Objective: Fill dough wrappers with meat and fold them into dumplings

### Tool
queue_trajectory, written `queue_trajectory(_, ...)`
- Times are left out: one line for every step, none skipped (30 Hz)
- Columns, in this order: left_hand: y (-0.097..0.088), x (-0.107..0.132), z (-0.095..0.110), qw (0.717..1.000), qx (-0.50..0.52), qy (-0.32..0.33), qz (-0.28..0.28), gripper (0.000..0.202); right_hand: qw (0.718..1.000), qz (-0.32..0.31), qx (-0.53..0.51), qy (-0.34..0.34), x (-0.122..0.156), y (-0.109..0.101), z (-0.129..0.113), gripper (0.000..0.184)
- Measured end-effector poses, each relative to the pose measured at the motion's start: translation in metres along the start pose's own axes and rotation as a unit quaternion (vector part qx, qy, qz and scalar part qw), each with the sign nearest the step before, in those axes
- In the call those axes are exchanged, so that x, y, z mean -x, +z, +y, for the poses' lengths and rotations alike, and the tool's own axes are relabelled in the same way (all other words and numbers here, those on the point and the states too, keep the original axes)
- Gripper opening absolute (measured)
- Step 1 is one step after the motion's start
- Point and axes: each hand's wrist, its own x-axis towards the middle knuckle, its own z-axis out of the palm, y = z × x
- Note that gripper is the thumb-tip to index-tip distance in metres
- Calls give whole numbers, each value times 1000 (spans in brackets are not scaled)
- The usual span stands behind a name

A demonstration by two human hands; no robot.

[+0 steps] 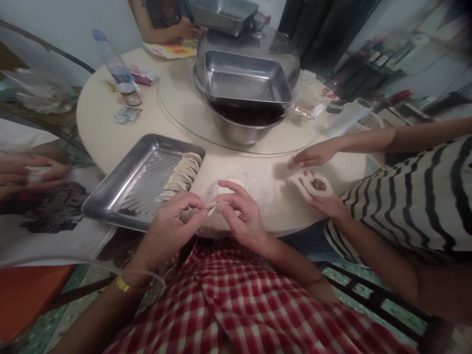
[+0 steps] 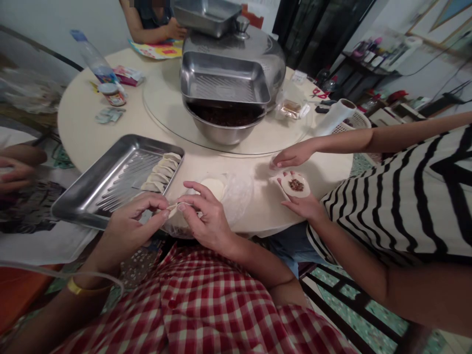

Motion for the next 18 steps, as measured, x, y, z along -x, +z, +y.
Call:
queue_trajectory(0,0,0,1000,-1,8,-2,7,1000,2,1,0,0,0,0,15)
queue_trajectory(0,0,0,1000,-3,15,-3,8,1000,4,2,1,0,0,1,15)
queue_trajectory(0,0,1,1000,-6,21,-2,8,1000,5,3,3,0,1,1,15)
queue_trajectory(-1,1,1,1000,-8,28,-2,8,1000,4,5,7,0,1,2,15)
queue_trajectory(-1,1,1,999,-9,36,-1,7,1000,1,6,11,0,2,2,15)
queue_trajectory(-1,2,2,999,-10,45,-1,7,1000,-4,7,14,0,2,2,15)
queue_trajectory(-2,2,2,999,-9,53,-2,6,1000,-10,6,15,0,3,3,15)
queue_trajectory(-2,3,2,998,-9,58,-3,6,1000,-16,4,15,0,3,3,16)
queue_trajectory(-2,3,2,998,-9,62,-4,6,1000,-22,0,14,0,4,3,16)
queue_trajectory(-2,3,1,998,-10,63,-7,7,1000,-28,-4,14,0,4,2,16)
queue_trajectory(-3,3,1,998,-11,63,-10,7,999,-32,-8,15,0,4,2,16)
queue_trajectory(-3,3,1,998,-12,62,-12,8,999,-35,-13,20,0,4,2,16)
queue_trajectory(-3,3,0,998,-12,60,-16,9,999,-37,-17,25,0,4,1,16)
queue_trajectory(-2,3,0,998,-12,56,-18,9,999,-39,-21,29,0,4,1,16)
queue_trajectory(-2,3,-1,999,-12,47,-18,9,998,-40,-25,34,0,4,0,16)
queue_trajectory(-2,3,-1,999,-12,32,-13,8,998,-42,-29,37,0,4,-1,16)
queue_trajectory(-1,3,-1,1000,-14,13,-6,7,998,-45,-31,40,1,4,-1,17)
queue_trajectory(-1,3,-2,1000,-15,-6,1,8,997,-49,-32,43,1,4,-1,18)
